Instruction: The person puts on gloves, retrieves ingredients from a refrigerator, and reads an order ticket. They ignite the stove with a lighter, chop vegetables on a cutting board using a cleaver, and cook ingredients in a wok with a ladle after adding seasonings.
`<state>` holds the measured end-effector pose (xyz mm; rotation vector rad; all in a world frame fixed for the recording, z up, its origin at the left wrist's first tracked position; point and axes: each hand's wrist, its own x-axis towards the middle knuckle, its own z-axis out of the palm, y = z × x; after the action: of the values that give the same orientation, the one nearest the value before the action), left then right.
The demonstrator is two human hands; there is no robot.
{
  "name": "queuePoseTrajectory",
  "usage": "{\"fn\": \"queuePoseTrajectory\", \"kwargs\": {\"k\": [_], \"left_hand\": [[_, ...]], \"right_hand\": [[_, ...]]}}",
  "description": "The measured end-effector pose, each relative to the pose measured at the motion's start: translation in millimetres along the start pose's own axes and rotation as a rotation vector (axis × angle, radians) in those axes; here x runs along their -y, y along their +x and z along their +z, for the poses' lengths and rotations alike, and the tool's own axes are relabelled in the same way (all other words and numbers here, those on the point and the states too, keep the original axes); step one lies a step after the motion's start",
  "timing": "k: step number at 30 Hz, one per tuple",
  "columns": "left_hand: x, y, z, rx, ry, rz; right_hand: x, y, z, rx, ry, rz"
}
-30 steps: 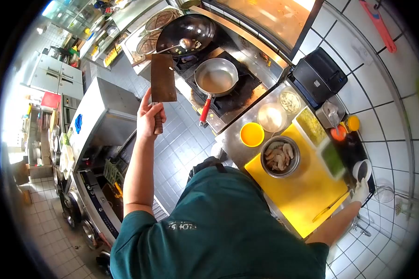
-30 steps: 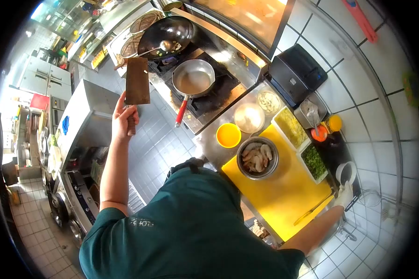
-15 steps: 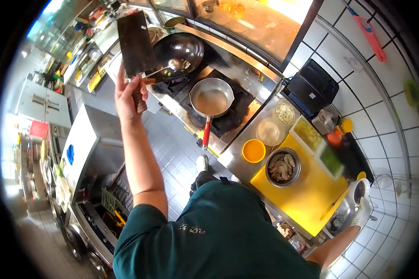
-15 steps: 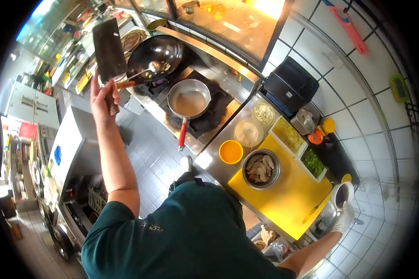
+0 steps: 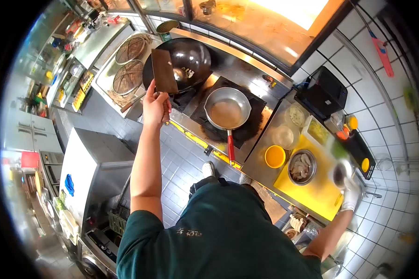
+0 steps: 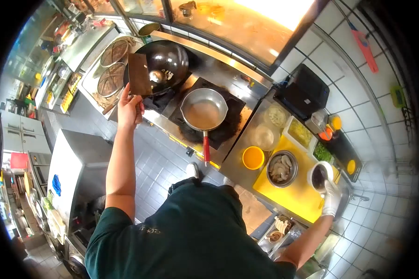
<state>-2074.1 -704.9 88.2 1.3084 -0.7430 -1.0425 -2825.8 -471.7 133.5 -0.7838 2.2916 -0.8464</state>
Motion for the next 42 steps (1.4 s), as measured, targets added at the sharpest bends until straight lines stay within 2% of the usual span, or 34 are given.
{"fn": "queuePoseTrajectory", "kwargs": {"k": [2, 4, 6, 8, 10, 12, 16, 20, 22, 24, 25, 28, 42], "left_hand": [[-35, -25, -17, 0.037, -0.056, 0.005], [-67, -50, -39, 0.048, 0.012, 0.003], [-76, -67, -67, -0.001, -0.082, 0.071], [-90, -89, -97, -0.077, -0.037, 0.087], [-92, -110, -128, -0.153, -0.052, 0.119], [-81, -128, -165, -0.217, -0.04, 0.126], [-64, -171, -209, -0.362, 0.019, 0.043], [-29, -208, -243, -0.491, 0.025, -0.047], [-17, -224, -251, -0.546, -0.012, -0.086], [-12, -238, -250, -0.589, -0.066, -0.125], [-11, -243, -249, -0.612, -0.077, -0.141], [-9, -249, -246, -0.652, -0.137, -0.161], [-4, -241, -250, -0.65, -0.098, -0.104]], "right_hand": [[34, -6, 50, -0.061, 0.067, -0.055], [82, -10, 93, 0.083, 0.073, -0.151], [117, -6, 139, 0.2, 0.071, -0.304], [175, -21, 193, 0.29, 0.059, -0.294], [222, -33, 249, 0.301, 0.13, -0.263], [242, -11, 306, 0.416, 0.162, -0.429], [300, 10, 412, 0.555, 0.127, -0.486], [357, 6, 502, 0.394, -0.106, -0.778], [384, 1, 539, 0.384, -0.182, -0.771], [410, -14, 561, 0.345, -0.277, -0.812], [422, -13, 574, 0.317, -0.473, -0.944], [447, -23, 604, 0.223, -0.584, -1.008], [502, -48, 623, 0.136, -0.771, -1.158]]}}
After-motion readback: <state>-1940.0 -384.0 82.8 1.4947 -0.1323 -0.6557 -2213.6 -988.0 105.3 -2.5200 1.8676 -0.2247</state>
